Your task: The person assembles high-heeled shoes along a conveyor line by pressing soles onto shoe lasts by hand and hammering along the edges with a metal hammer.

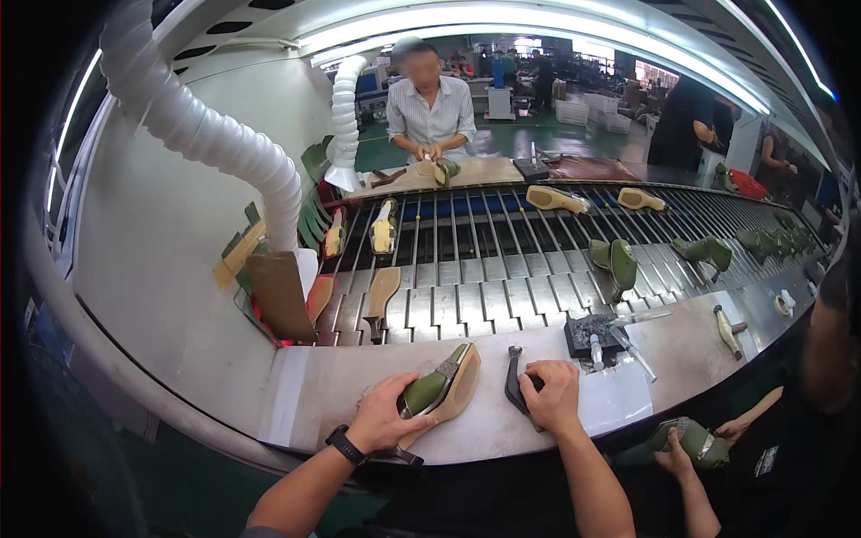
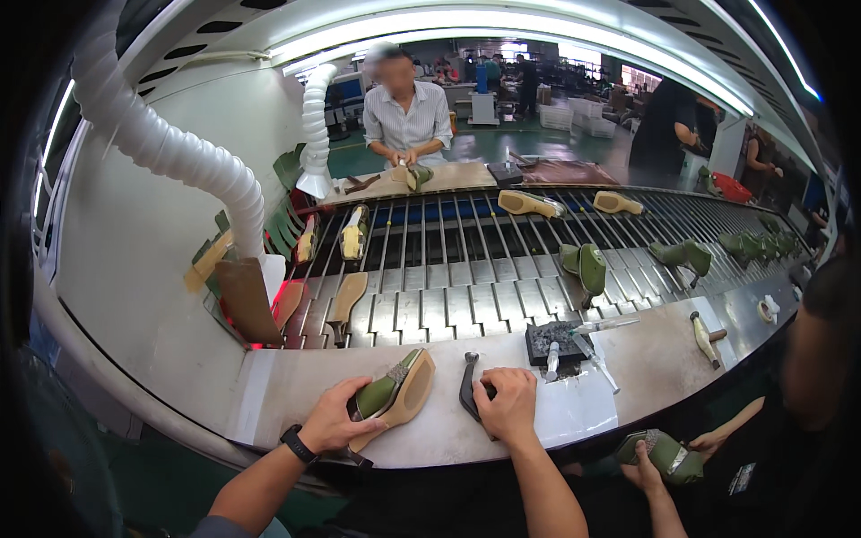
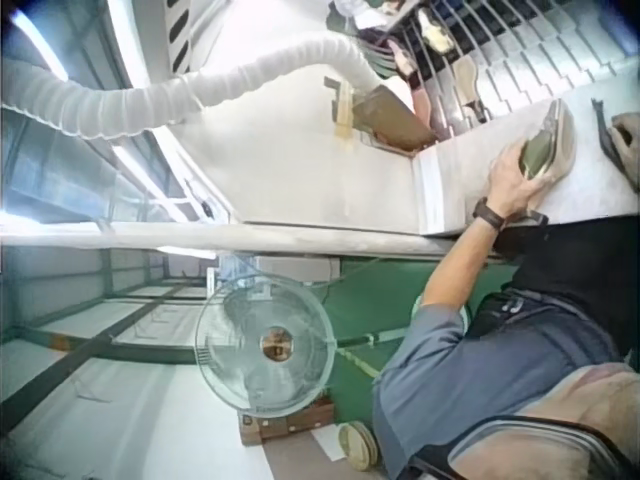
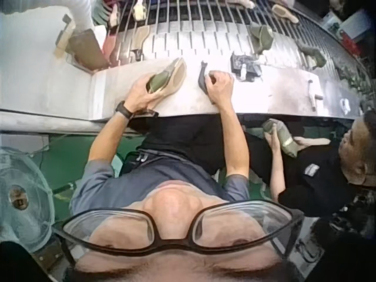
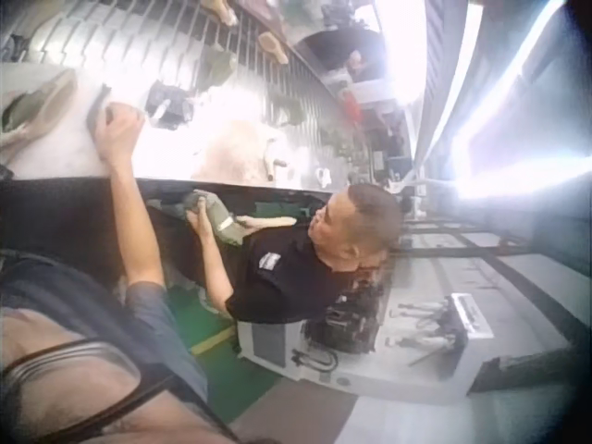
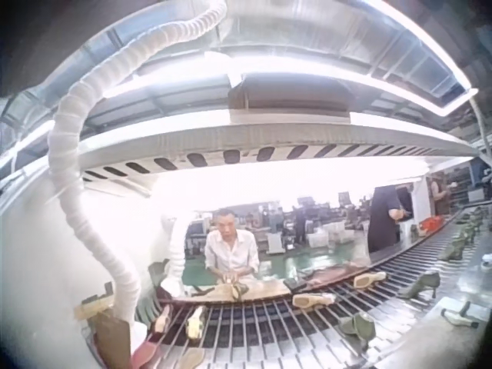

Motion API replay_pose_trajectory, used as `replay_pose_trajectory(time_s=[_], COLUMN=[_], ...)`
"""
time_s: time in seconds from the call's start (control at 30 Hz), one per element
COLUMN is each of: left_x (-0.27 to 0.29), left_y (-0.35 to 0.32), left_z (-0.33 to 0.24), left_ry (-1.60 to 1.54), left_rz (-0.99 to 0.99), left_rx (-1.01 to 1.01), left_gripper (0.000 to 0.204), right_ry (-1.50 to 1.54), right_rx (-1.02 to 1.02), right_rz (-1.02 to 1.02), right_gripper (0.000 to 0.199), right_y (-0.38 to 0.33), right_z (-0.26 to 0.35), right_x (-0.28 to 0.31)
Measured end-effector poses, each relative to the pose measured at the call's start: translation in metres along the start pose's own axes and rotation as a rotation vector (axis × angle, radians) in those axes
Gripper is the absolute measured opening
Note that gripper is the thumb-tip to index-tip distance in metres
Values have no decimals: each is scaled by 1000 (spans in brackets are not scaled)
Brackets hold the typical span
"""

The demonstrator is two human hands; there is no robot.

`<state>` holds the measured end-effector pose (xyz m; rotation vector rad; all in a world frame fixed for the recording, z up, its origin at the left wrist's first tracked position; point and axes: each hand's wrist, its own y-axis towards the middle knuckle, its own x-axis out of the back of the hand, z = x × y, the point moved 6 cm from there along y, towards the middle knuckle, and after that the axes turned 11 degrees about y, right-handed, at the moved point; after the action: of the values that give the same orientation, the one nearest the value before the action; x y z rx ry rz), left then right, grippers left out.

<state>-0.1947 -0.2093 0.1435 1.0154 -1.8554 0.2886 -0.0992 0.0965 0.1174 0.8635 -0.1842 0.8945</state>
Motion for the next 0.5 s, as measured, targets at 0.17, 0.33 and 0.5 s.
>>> replay_pose_trajectory(time_s=[0.17, 0.33, 0.5], left_x=[9, 3, -10], left_y=[-8, -12, 2], left_z=[0, 10, -2], left_ry=[66, 54, -45], left_rz=[-5, -47, 44], left_rx=[-1, -38, -24], left_gripper=[83, 84, 83], right_ry=[1, 15, 395], right_rx=[35, 48, 349], right_rz=[9, 2, 243], right_gripper=[11, 11, 70], right_y=[-1, -1, 43], right_z=[12, 16, 135], right_x=[-6, -7, -4])
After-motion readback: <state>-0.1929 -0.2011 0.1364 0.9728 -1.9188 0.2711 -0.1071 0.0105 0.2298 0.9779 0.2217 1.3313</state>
